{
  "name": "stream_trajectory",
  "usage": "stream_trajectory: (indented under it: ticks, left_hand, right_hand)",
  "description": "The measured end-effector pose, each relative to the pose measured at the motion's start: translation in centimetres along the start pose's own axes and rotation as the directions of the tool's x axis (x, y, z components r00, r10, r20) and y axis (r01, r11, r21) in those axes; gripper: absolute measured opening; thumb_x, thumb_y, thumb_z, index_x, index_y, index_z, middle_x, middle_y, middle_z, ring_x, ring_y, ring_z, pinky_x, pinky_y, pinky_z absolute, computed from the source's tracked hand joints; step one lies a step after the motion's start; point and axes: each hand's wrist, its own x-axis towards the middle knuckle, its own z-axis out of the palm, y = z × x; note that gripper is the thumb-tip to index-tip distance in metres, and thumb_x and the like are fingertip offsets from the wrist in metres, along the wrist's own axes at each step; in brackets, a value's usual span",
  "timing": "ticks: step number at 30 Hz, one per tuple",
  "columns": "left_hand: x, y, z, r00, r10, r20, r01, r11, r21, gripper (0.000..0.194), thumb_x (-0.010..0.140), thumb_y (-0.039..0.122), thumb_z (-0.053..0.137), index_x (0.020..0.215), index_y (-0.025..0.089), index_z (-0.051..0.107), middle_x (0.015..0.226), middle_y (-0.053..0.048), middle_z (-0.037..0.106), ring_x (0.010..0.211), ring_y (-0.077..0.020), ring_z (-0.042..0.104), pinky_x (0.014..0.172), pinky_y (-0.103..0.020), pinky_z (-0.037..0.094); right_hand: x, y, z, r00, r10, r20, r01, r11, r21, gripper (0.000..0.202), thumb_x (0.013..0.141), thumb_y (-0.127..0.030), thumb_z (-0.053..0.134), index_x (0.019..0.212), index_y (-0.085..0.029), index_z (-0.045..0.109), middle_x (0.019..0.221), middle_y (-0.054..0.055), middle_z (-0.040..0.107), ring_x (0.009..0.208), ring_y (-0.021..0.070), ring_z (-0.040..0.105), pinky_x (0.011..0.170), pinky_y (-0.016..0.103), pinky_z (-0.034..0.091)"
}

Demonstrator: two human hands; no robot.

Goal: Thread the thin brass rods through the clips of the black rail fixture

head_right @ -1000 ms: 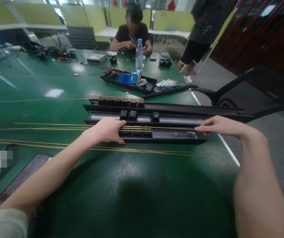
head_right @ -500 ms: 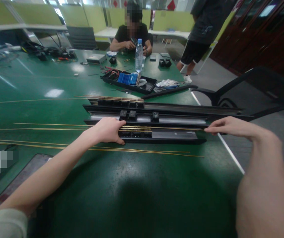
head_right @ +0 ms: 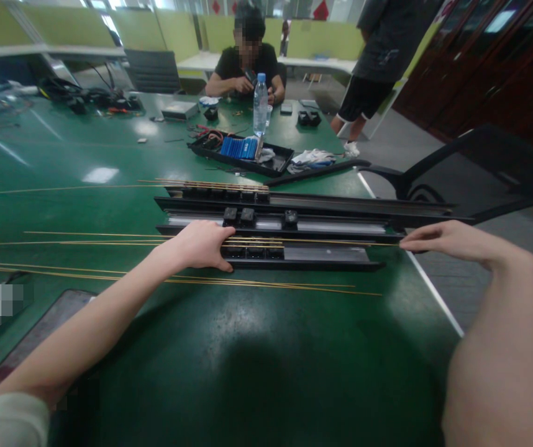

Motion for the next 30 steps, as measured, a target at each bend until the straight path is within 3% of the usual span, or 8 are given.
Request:
stream_trajectory:
  ticks: [5,10,15,20,22,25,28,30]
  left_hand:
    - [0.2,0.1,0.0,1.0,0.006,-0.014,-0.006,1.0,0.001,0.065,0.06,0.069,0.065,0.104,0.02,0.062,0.096,-0.011,0.073,0.087,-0.0314,0.069,0.067,-0.034,0.048]
    - [0.3,0.3,0.0,1.0,0.002,-0.005,-0.002,1.0,0.004,0.067,0.059,0.069,0.066,0.104,0.02,0.062,0.095,-0.011,0.073,0.086,-0.0315,0.069,0.066,-0.034,0.048]
    - [0.3,0.4,-0.2,1.0,-0.003,-0.001,0.003,1.0,0.0,0.066,0.06,0.068,0.067,0.104,0.02,0.062,0.096,-0.011,0.072,0.087,-0.0316,0.068,0.068,-0.035,0.048]
    - [0.3,0.4,-0.4,1.0,-0.009,0.009,0.009,1.0,-0.008,0.066,0.059,0.068,0.068,0.104,0.02,0.062,0.096,-0.011,0.072,0.087,-0.0313,0.068,0.069,-0.035,0.048]
    - [0.3,0.4,-0.5,1.0,-0.014,0.009,0.014,1.0,-0.008,0.066,0.059,0.069,0.068,0.103,0.02,0.062,0.096,-0.011,0.072,0.087,-0.0313,0.068,0.068,-0.035,0.048]
    - [0.4,0.4,-0.5,1.0,-0.014,0.001,0.014,1.0,-0.006,0.066,0.058,0.069,0.067,0.102,0.02,0.063,0.096,-0.011,0.072,0.086,-0.0313,0.068,0.067,-0.035,0.048]
    - [0.4,0.3,-0.3,1.0,-0.007,-0.011,0.007,1.0,-0.005,0.065,0.058,0.068,0.068,0.101,0.02,0.063,0.096,-0.011,0.072,0.086,-0.0312,0.068,0.066,-0.035,0.047]
    - [0.5,0.2,-0.3,1.0,-0.006,-0.009,0.006,1.0,-0.005,0.065,0.058,0.068,0.068,0.102,0.021,0.062,0.096,-0.011,0.072,0.086,-0.0308,0.068,0.066,-0.034,0.047]
  right_hand:
    - [1.9,2.9,-0.4,0.999,0.024,-0.044,-0.022,0.998,0.055,0.038,0.063,-0.048,0.078,0.095,-0.027,0.078,0.112,0.009,0.072,0.114,0.0304,0.059,0.106,0.039,0.034]
    - [1.7,3.1,-0.8,0.998,-0.037,-0.045,0.041,0.995,0.087,0.033,0.074,-0.04,0.073,0.103,-0.025,0.077,0.116,0.013,0.07,0.112,0.0268,0.061,0.102,0.036,0.037]
    - [0.1,-0.5,-0.7,0.981,-0.08,-0.178,0.098,0.991,0.094,0.027,0.085,-0.035,0.063,0.104,-0.021,0.076,0.115,0.014,0.07,0.108,0.0228,0.062,0.095,0.034,0.041]
    - [-1.8,-8.0,1.4,0.935,-0.253,-0.247,0.261,0.965,-0.002,0.032,0.084,-0.045,0.063,0.1,-0.021,0.075,0.103,0.011,0.074,0.096,0.0227,0.065,0.087,0.034,0.044]
    - [-2.4,-11.4,3.1,0.892,-0.407,-0.196,0.416,0.909,0.002,0.034,0.085,-0.048,0.061,0.1,-0.02,0.075,0.102,0.01,0.074,0.093,0.0238,0.066,0.084,0.034,0.046]
    - [-3.0,-15.7,6.5,0.759,-0.631,-0.158,0.641,0.768,0.013,0.03,0.086,-0.046,0.059,0.097,-0.022,0.074,0.102,0.006,0.073,0.095,0.0243,0.065,0.087,0.036,0.048]
    - [-3.1,-18.4,9.6,0.638,-0.752,-0.166,0.762,0.647,0.0,0.028,0.088,-0.043,0.056,0.096,-0.022,0.073,0.101,0.005,0.073,0.093,0.0228,0.065,0.085,0.036,0.048]
    - [-3.1,-19.4,11.1,0.61,-0.771,-0.186,0.781,0.624,-0.028,0.026,0.088,-0.041,0.056,0.094,-0.022,0.073,0.096,0.005,0.073,0.087,0.0217,0.065,0.081,0.035,0.048]
